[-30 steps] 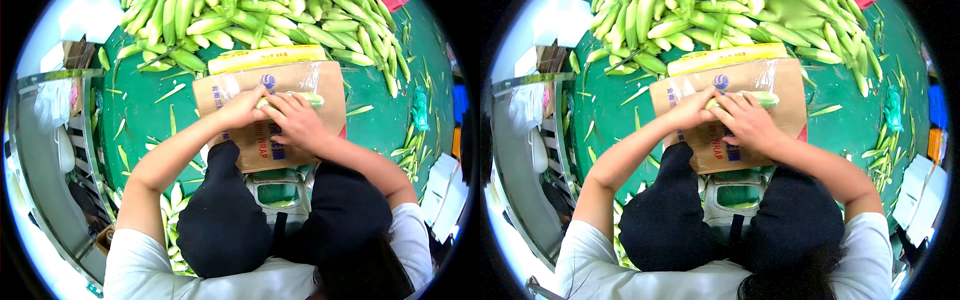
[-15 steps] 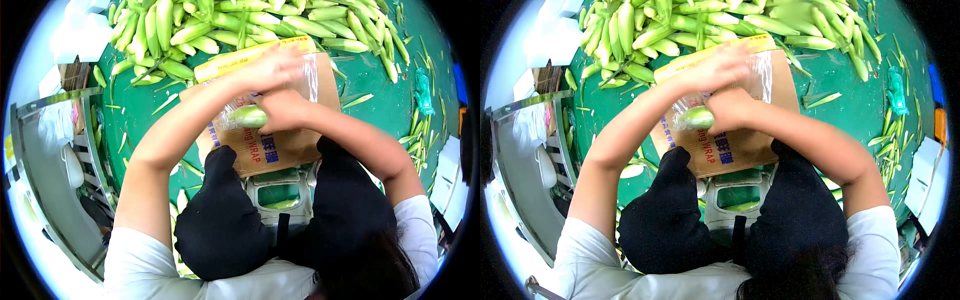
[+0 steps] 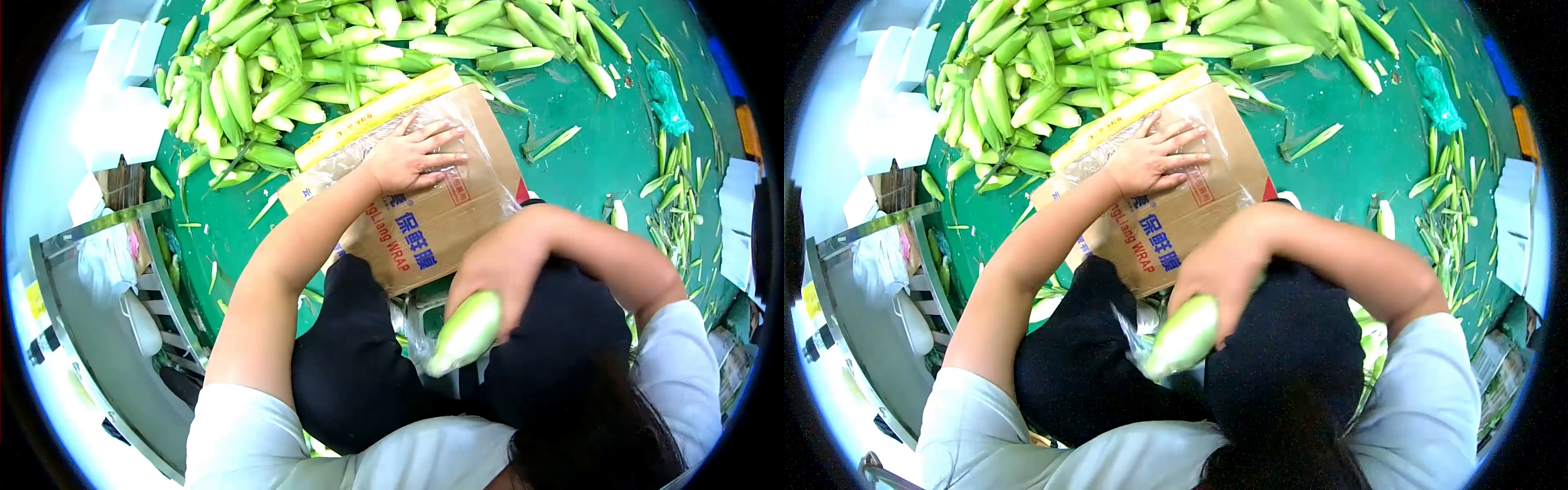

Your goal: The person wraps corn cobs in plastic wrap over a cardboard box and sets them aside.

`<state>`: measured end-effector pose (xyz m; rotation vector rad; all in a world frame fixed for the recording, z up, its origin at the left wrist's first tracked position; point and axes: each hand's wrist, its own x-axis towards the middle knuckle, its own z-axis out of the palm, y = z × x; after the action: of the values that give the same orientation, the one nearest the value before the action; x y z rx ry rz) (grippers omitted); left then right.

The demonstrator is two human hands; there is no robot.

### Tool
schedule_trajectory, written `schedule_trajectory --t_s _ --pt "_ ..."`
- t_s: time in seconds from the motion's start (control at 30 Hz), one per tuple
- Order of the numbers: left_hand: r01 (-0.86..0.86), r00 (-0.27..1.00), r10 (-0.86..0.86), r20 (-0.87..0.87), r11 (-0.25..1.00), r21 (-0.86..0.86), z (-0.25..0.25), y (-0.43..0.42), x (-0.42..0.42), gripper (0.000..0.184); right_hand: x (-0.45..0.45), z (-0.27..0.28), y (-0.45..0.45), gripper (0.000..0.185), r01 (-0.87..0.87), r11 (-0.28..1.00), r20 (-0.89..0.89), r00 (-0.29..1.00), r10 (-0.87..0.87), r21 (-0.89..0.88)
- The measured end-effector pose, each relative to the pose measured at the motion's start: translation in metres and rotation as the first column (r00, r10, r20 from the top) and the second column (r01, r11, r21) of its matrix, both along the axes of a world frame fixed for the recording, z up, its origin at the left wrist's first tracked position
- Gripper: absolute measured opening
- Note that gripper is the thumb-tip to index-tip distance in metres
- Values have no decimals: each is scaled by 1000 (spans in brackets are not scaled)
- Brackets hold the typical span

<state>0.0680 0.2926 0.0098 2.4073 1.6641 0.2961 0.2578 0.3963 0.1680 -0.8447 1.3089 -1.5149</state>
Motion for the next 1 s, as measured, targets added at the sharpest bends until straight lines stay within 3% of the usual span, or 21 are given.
schedule_trajectory --t_s 0.03,0.07,0.1,0.13,0.2,0.23,0.27,0.3,0.37,0.43,0.5,0.53,0.57,0.6,0.63,0.73,0.83,0.87,0.9,0.97,1.0 --pt "1 1000 -1 1 1000 5 0 1 -1 49 22 5 27 69 356 934 -206 911 -356 -40" --pt "3 1000 -3 5 1000 13 0 3 -1 50 47 17 63 77 552 803 5 823 -568 224" --pt "-13 999 13 -37 1000 2 4 0 3 50 93 4 97 90 746 591 341 493 -800 309" --pt "-27 1000 28 -13 999 27 5 -4 8 53 133 9 115 105 877 270 323 142 -936 397" --pt "-85 996 86 18 996 -26 10 -12 23 60 228 -24 128 97 843 -176 -52 -174 -983 508" --pt "-78 996 80 31 996 -51 5 -16 32 65 293 -65 114 98 735 -283 -111 -274 -955 616" --pt "-73 996 77 41 994 -76 -2 -21 42 69 391 -123 105 103 434 -152 -125 -92 -988 888" --pt "34 994 -21 107 991 -127 4 -25 54 71 457 -156 76 100 204 -82 -94 50 -994 975" --pt "101 984 -74 165 981 -166 14 -30 74 75 544 -165 -21 96 -147 53 97 313 -945 988" --pt "44 994 -27 107 985 -166 14 -36 84 78 544 -149 -70 95 -257 49 167 465 -869 965" --pt "121 988 -93 126 963 -240 12 -38 96 78 471 -147 -34 96 -58 -262 -198 507 -839 963" --pt "218 966 -170 195 941 -258 8 -39 103 78 413 -152 11 97 135 -440 -452 444 -774 888" --pt "345 913 -267 308 909 -233 7 -42 113 74 348 -157 64 76 293 -532 -604 284 -745 794" --pt "420 875 -357 328 896 -145 1 -48 122 65 294 -181 113 55 592 -637 -853 193 -484 495" --pt "428 868 -361 342 892 -143 2 -50 128 61 219 -186 153 46 749 -611 -947 69 -312 256" --pt "353 852 -274 447 930 -103 5 -53 138 53 35 -232 246 42 862 -459 -961 101 -258 214" --pt "272 795 -111 596 944 -187 21 -54 125 50 -54 -285 286 44 710 -509 -825 565 2 486" --pt "256 800 -60 597 934 -248 28 -52 115 49 -50 -321 294 39 803 -530 -853 456 254 272" --pt "232 802 1 597 921 -313 35 -53 105 48 -62 -315 302 34 713 -541 -794 594 128 446" --pt "1 752 107 651 987 -163 53 -52 89 48 -35 -320 313 22 822 -484 -891 423 165 300" --pt "-106 716 141 684 990 -93 60 -53 83 47 -25 -291 298 34 774 -578 -909 398 126 259"
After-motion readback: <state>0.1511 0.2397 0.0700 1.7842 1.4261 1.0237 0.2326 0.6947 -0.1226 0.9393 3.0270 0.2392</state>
